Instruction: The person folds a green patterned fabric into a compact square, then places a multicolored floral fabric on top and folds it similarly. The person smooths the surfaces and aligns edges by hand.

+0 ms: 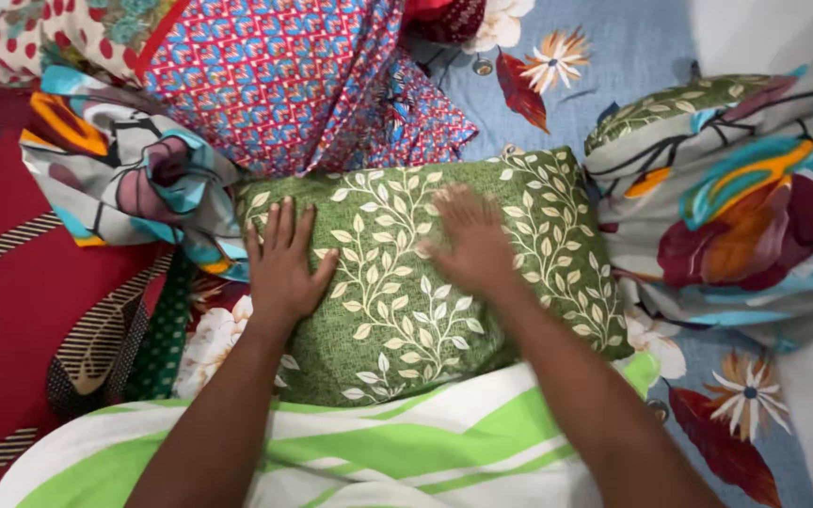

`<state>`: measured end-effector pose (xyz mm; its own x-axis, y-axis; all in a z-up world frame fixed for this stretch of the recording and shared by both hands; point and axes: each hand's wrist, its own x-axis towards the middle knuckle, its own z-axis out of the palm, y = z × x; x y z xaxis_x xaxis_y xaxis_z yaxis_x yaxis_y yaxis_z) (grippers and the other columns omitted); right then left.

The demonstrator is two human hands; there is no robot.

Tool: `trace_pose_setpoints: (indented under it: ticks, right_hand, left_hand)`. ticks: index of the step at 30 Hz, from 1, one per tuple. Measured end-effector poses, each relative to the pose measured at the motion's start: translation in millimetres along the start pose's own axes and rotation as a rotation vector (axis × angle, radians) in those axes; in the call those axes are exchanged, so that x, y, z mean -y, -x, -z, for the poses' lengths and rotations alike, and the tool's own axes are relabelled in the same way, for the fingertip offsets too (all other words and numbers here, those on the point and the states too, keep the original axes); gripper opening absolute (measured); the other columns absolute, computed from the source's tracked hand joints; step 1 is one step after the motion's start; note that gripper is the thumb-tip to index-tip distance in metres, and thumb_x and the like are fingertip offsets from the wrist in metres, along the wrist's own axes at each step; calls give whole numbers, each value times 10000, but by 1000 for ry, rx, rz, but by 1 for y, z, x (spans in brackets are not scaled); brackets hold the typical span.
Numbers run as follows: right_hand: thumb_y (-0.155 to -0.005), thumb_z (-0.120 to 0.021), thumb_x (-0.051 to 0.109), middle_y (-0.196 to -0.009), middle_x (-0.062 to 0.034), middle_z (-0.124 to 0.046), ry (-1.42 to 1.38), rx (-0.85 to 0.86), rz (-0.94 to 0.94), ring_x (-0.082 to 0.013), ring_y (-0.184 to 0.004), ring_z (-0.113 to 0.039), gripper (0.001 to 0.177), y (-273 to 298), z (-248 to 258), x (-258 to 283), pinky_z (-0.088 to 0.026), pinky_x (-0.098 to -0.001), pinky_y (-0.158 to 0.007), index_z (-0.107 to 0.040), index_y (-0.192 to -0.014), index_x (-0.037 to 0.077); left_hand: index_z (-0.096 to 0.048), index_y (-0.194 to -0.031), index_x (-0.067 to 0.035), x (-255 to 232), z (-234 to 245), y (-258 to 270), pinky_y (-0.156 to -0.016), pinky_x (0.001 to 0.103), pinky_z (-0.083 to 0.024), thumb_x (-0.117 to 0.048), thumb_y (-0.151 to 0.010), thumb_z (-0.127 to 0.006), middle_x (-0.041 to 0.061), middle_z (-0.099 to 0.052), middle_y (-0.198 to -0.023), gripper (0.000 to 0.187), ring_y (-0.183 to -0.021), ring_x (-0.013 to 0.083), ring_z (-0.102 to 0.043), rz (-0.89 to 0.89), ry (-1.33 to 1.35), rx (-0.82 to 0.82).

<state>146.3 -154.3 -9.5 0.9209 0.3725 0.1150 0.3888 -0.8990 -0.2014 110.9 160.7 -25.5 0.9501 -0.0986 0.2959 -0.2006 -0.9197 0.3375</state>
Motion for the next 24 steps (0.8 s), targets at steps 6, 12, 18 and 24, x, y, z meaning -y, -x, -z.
trace_pose_setpoints:
  ticks: [6,12,18,24]
  right_hand:
    - [-954,-529,538,-1610,-237,-306,-37,-49,-509,-431,-1497,-258,756,50,43,-121,-209,-553,-1190,-385,-1556,104]
    - [-1026,-594,530,-1614,-357,-301,-190,-185,-230,-505,-1482,-305,840,93,33,-146,-284,-522,-1198,-340,-1582,-47]
    - [-871,-707,602,-1305,-286,-641,-324,-238,-899,-447,-1210,-607,806,120,38,-120,-454,-511,-1039,-556,-1374,-9]
    - [-917,-775,538,-1071,-236,-713,-353,-392,-775,-408,-1018,-689,634,117,44,-116,-510,-479,-908,-621,-1196,-10]
  left_hand:
    - [-371,-1602,-149,2,-1,2,-1254,584,-56,-523,-955,-545,169,-282,-1679,767,-1572,324,-195,-3,26,2]
    - [-410,-1573,-101,10,1,13,-1225,594,-113,-508,-932,-635,243,-280,-1665,792,-1550,379,-215,99,85,-9]
    - [-362,-1532,-5,19,1,24,-1183,471,-373,-579,-781,-770,292,-426,-1553,1029,-1432,426,-440,733,564,-72]
    - [-354,-1498,46,14,1,39,-1088,538,-383,-612,-740,-904,382,-397,-1470,1144,-1354,535,-388,892,320,8]
